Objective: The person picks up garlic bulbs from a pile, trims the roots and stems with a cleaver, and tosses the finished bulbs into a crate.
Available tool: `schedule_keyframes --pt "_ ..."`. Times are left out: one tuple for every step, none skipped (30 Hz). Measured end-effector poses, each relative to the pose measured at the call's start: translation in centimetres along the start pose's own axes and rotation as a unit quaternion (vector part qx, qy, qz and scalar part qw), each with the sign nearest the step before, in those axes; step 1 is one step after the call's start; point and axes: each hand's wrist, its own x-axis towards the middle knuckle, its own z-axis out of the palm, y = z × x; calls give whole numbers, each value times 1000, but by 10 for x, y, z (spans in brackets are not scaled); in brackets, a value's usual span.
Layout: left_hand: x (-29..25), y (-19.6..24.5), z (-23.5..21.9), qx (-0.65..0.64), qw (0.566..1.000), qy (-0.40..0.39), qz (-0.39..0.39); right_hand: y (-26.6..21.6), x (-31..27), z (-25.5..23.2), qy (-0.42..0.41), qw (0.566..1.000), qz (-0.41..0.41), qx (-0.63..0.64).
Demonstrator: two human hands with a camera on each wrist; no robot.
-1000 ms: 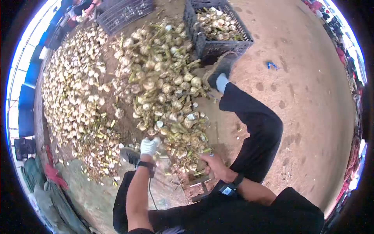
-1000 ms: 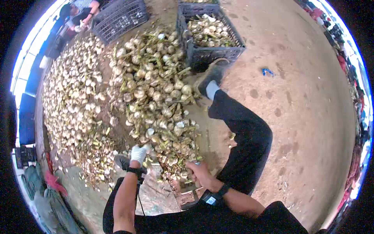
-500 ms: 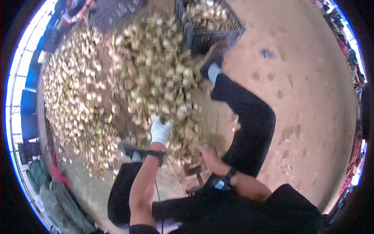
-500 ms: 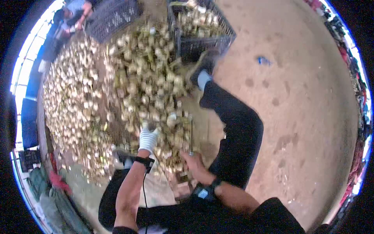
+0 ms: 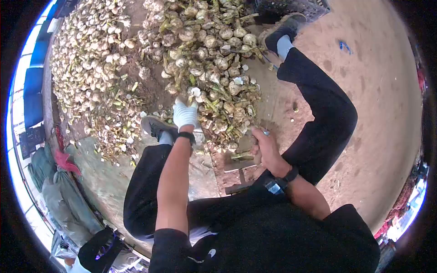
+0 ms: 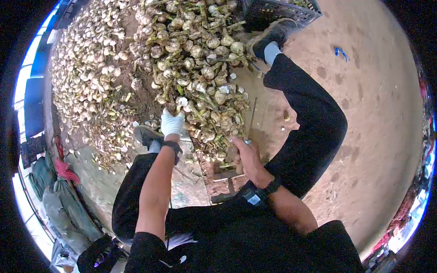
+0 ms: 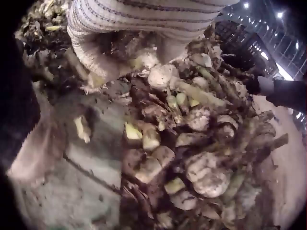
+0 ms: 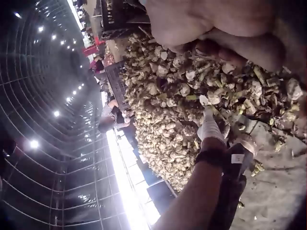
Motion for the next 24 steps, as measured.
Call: schedule_keyframes --pt "14 -5 2 31 998 -54 13 3 2 -1 1 1000 -2 21" --pt "26 -8 5 62 992 -106 27 4 4 -1 2 1000 -3 17" --pt "31 -5 7 65 989 -137 1 5 5 -2 1 1000 -5 -3" --pt "38 -14 20 5 991 -136 -1 5 5 -1 -1 1000 -6 -24" --pt "43 -24 32 -53 990 -134 -3 3 5 2 -4 1000 -6 -28" --pt "44 -28 34 -141 962 -227 -55 0 4 7 9 999 3 -53" --pt "35 -32 34 -122 987 -101 6 0 3 12 20 997 12 -78" --pt "26 -35 32 -76 992 -104 -5 3 3 14 11 997 12 -80" --pt "6 -21 11 -31 994 -106 -15 7 5 14 7 996 -2 -84" --pt "-5 -22 14 16 998 -62 5 8 4 14 3 996 -21 -87" --pt "-13 -22 15 -9 998 -61 -11 8 1 15 -1 996 -30 -84" --pt "-5 -43 39 -144 980 -132 -19 7 -5 15 -5 994 -29 -103" --pt "9 -69 79 -277 939 -204 -22 3 -11 12 -5 992 -31 -123" --pt "12 -75 105 -234 965 -112 38 5 -9 5 -2 992 -44 -122" --pt "-1 -54 78 -320 934 -159 -4 13 -2 -3 -18 993 -44 -112" --pt "-14 -40 62 -417 887 -184 -76 17 0 -9 -34 993 -41 -101" --pt "-26 -29 47 -505 825 -205 -150 15 -3 -9 -35 993 -44 -100" --pt "-39 -20 26 -517 807 -231 -171 12 -8 -7 -20 992 -57 -110" --pt "-50 -20 19 -523 796 -253 -168 5 -14 -1 -9 990 -69 -121" --pt "-57 -19 12 -518 799 -271 -145 -4 -21 4 -18 990 -67 -122" --pt "-64 -23 8 -510 801 -288 -124 -20 -35 13 -11 983 -68 -168" --pt "-76 -19 -4 -477 837 -265 -38 -28 -41 19 -5 974 -70 -214" --pt "-91 -3 -40 -429 848 -313 -13 -25 -32 22 -17 974 -67 -215" --pt "-105 9 -65 -382 863 -324 68 -18 -19 22 -45 974 -89 -203"
